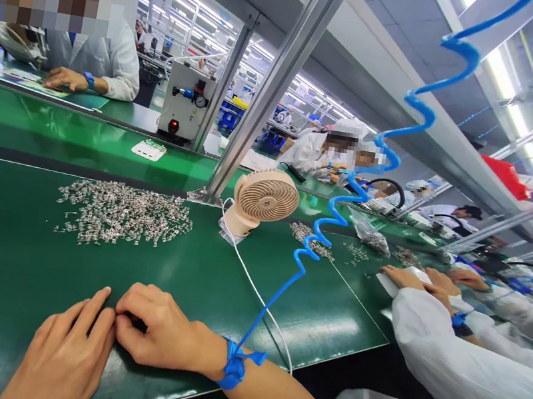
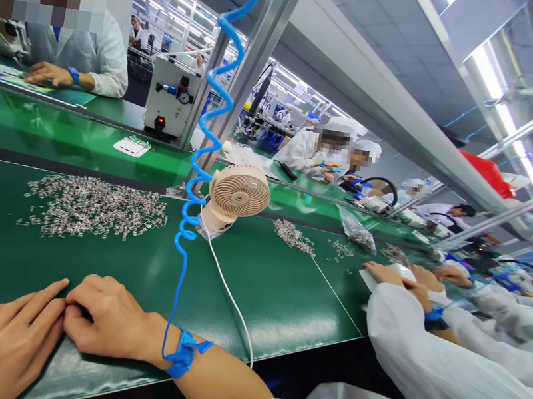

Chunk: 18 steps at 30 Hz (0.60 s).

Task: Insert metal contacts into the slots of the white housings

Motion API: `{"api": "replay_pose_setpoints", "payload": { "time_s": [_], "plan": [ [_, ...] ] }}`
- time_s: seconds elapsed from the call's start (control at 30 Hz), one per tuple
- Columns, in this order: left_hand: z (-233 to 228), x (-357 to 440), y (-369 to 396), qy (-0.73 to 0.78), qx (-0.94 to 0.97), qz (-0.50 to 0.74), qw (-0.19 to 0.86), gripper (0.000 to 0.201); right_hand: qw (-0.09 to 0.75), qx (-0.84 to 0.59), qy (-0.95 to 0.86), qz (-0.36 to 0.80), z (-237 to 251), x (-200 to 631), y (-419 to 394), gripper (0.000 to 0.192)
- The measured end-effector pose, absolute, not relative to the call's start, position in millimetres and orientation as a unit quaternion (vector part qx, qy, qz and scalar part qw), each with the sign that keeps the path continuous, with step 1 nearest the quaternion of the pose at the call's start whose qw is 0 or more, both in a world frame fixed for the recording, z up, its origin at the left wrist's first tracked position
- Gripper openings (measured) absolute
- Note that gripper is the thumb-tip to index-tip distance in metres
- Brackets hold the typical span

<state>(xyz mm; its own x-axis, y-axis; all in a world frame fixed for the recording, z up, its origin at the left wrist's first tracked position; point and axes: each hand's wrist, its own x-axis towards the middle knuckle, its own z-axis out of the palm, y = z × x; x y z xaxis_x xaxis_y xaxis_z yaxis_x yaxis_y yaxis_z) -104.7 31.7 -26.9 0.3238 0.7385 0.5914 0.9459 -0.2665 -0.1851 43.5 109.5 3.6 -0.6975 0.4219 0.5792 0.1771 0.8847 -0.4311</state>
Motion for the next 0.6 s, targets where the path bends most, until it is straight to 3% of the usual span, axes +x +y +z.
{"api": "replay_pose_setpoints", "payload": {
  "time_s": [0.27, 0.6],
  "plan": [
    [-23.6, -101.7, 29.1, -0.561, -0.770, -0.192, 0.237, 0.029, 0.310, -0.191, -0.911, 0.194, 7.2, 44.2, 107.9, 0.010],
    [-20.6, -98.8, 27.3, -0.578, -0.765, -0.188, 0.212, 0.029, 0.332, -0.207, -0.890, 0.236, 8.9, 44.7, 106.7, 0.010]
  ]
}}
